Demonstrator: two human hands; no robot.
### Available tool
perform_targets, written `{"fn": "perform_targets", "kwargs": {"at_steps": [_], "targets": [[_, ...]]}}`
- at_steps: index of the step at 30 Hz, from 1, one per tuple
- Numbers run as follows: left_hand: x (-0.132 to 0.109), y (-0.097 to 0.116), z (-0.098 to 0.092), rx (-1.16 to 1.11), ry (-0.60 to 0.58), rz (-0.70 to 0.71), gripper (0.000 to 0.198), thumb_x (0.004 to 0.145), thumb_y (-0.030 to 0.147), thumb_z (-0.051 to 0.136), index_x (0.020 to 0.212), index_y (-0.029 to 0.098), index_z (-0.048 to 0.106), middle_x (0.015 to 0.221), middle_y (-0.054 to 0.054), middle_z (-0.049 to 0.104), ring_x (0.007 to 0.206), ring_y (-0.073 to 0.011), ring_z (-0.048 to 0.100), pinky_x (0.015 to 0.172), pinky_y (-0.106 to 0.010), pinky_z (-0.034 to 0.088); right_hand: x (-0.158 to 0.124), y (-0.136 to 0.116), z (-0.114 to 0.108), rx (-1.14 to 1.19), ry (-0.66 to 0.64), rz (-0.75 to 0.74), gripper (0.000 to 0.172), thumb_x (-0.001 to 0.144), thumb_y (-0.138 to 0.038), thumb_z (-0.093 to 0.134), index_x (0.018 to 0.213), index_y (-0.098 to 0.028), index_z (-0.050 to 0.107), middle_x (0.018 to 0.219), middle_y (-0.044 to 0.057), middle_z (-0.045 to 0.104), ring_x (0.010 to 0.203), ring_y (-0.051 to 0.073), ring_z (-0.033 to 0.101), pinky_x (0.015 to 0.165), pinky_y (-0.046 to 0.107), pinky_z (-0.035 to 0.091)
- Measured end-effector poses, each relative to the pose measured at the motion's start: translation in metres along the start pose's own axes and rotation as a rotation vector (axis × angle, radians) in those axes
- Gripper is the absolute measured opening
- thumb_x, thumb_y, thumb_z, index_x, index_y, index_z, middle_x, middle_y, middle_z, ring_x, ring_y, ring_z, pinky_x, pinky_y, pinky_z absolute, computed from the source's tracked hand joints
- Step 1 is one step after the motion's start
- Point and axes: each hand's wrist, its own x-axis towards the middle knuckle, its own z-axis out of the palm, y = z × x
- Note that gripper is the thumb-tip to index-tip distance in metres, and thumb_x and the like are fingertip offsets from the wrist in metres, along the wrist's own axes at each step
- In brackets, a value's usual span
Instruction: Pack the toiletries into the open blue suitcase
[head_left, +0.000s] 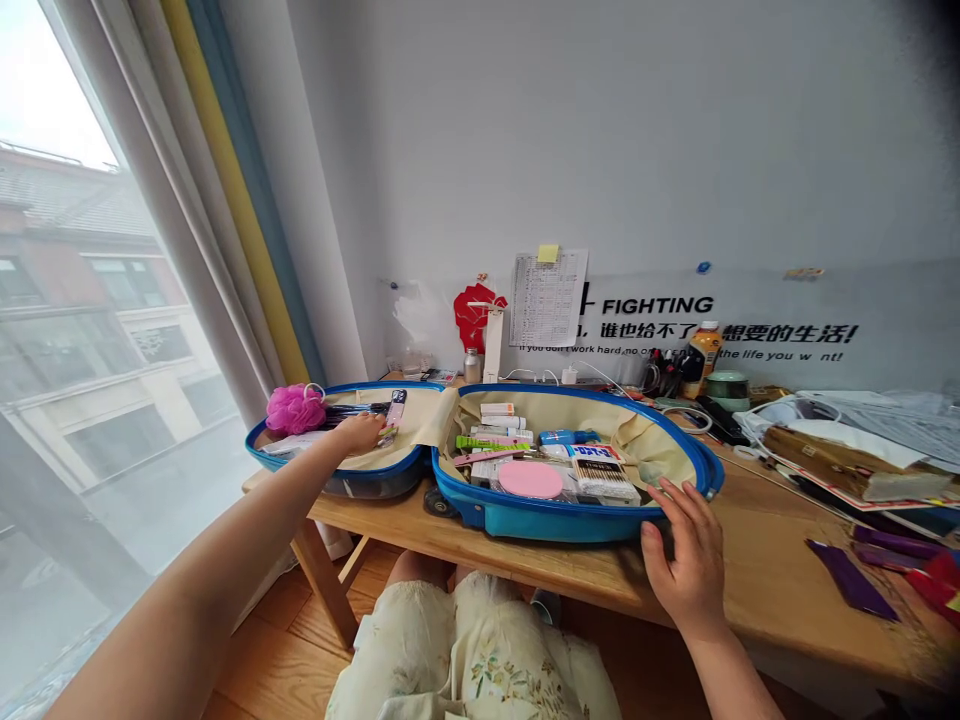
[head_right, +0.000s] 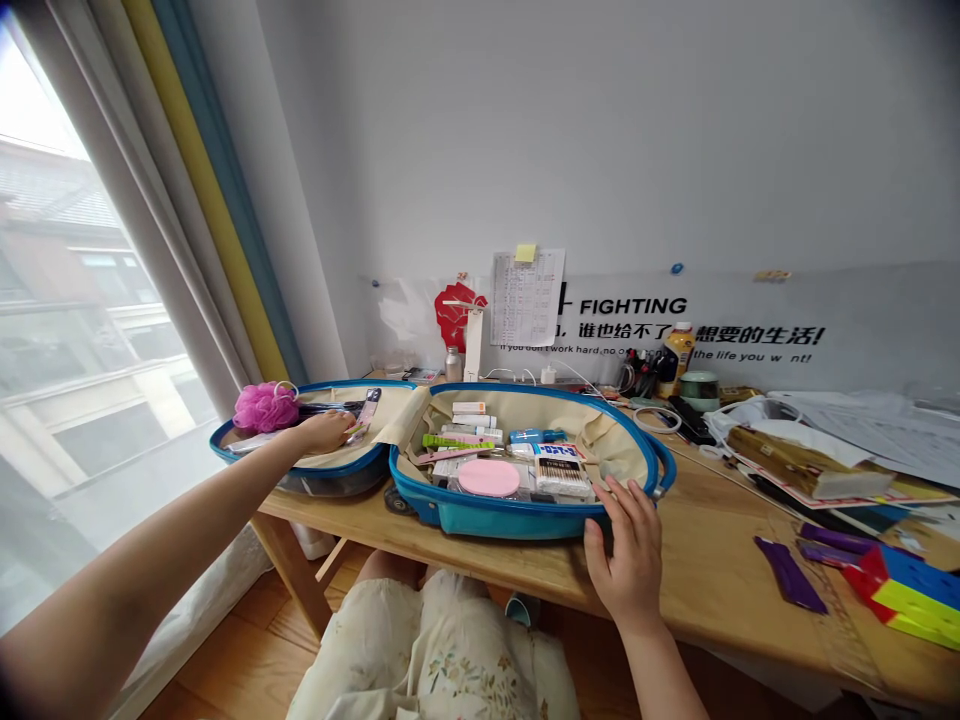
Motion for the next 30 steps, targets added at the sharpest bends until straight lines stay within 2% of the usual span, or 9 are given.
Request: {"fn": "perform_targets", "kwargs": {"at_steps": [3, 6, 9, 11, 13, 15, 19, 22, 30], "targets": [[0.000, 0.011, -0.025, -0.050, 0.088, 0.003, 0.034, 0.093, 0.030, 0.034, 0.119, 0.014, 0.051, 0.109, -0.016, 0.068, 0.104, -0.0267, 0.064, 0.089, -0.038, 0.049, 0.001, -0.001, 0.000, -0.004, 0.017, -0.008, 0.044, 0.091, -0.024, 0.046, 0.135, -0.022, 0.048, 0.129, 0.013, 0.059, 0.133, 0.031, 0.045, 0.106, 0.052, 0.040], [0.000, 0.031, -0.061, -0.095, 0.214, 0.036, 0.039, 0.098, 0.030, 0.023, 0.129, 0.013, 0.040, 0.118, -0.015, 0.064, 0.108, -0.0246, 0.062, 0.092, -0.035, 0.048, 0.002, -0.001, 0.000, -0.007, 0.012, -0.010, 0.044, 0.092, -0.024, 0.046, 0.136, -0.023, 0.048, 0.129, 0.012, 0.059, 0.132, 0.030, 0.046, 0.106, 0.052, 0.041], [-0.003, 0.069, -0.094, -0.125, 0.305, 0.121, 0.040, 0.100, 0.036, 0.021, 0.129, 0.016, 0.039, 0.124, -0.014, 0.060, 0.113, -0.0247, 0.059, 0.094, -0.035, 0.046, 0.002, -0.001, -0.001, -0.006, 0.009, -0.012, 0.045, 0.091, -0.024, 0.046, 0.136, -0.024, 0.048, 0.129, 0.012, 0.059, 0.132, 0.030, 0.046, 0.107, 0.051, 0.041], [-0.005, 0.102, -0.105, -0.123, 0.308, 0.249, 0.038, 0.100, 0.037, 0.023, 0.126, 0.017, 0.043, 0.121, -0.014, 0.061, 0.110, -0.0257, 0.061, 0.091, -0.035, 0.048, 0.002, -0.001, -0.001, -0.002, 0.011, -0.014, 0.045, 0.091, -0.024, 0.047, 0.136, -0.024, 0.048, 0.129, 0.012, 0.059, 0.132, 0.030, 0.045, 0.106, 0.052, 0.040], [-0.007, 0.136, -0.106, -0.101, 0.265, 0.373, 0.034, 0.099, 0.031, 0.027, 0.123, 0.017, 0.046, 0.120, -0.015, 0.061, 0.109, -0.0258, 0.062, 0.089, -0.035, 0.049, 0.002, -0.001, -0.001, 0.005, 0.013, -0.005, 0.043, 0.091, -0.024, 0.047, 0.134, -0.024, 0.050, 0.128, 0.012, 0.059, 0.131, 0.030, 0.046, 0.106, 0.052, 0.040], [-0.006, 0.164, -0.098, -0.083, 0.219, 0.436, 0.031, 0.098, 0.027, 0.031, 0.122, 0.017, 0.049, 0.121, -0.015, 0.061, 0.108, -0.0257, 0.063, 0.089, -0.035, 0.049, 0.001, -0.001, 0.000, 0.016, 0.017, 0.007, 0.042, 0.091, -0.024, 0.048, 0.132, -0.024, 0.051, 0.128, 0.011, 0.059, 0.131, 0.030, 0.046, 0.105, 0.053, 0.041], [0.002, 0.197, -0.075, -0.057, 0.139, 0.487, 0.038, 0.097, 0.033, 0.039, 0.130, 0.016, 0.046, 0.123, -0.018, 0.059, 0.107, -0.0281, 0.064, 0.086, -0.036, 0.051, 0.000, 0.000, 0.000, 0.031, 0.010, 0.011, 0.041, 0.090, -0.024, 0.048, 0.131, -0.023, 0.052, 0.129, 0.012, 0.059, 0.131, 0.030, 0.046, 0.105, 0.053, 0.041], [0.010, 0.202, -0.063, -0.040, 0.098, 0.502, 0.042, 0.097, 0.036, 0.040, 0.133, 0.016, 0.045, 0.124, -0.020, 0.058, 0.113, -0.0297, 0.062, 0.091, -0.038, 0.049, 0.001, -0.001, 0.000, 0.024, 0.015, 0.000, 0.040, 0.091, -0.024, 0.047, 0.131, -0.023, 0.052, 0.128, 0.012, 0.059, 0.131, 0.030, 0.046, 0.104, 0.053, 0.042], [0.021, 0.195, -0.050, -0.004, 0.029, 0.519, 0.040, 0.094, 0.023, 0.040, 0.131, 0.015, 0.050, 0.121, -0.018, 0.060, 0.114, -0.0262, 0.060, 0.094, -0.035, 0.047, 0.001, -0.001, -0.001, 0.002, 0.010, -0.013, 0.042, 0.091, -0.023, 0.047, 0.133, -0.022, 0.050, 0.128, 0.013, 0.059, 0.131, 0.031, 0.046, 0.104, 0.053, 0.042]]}}
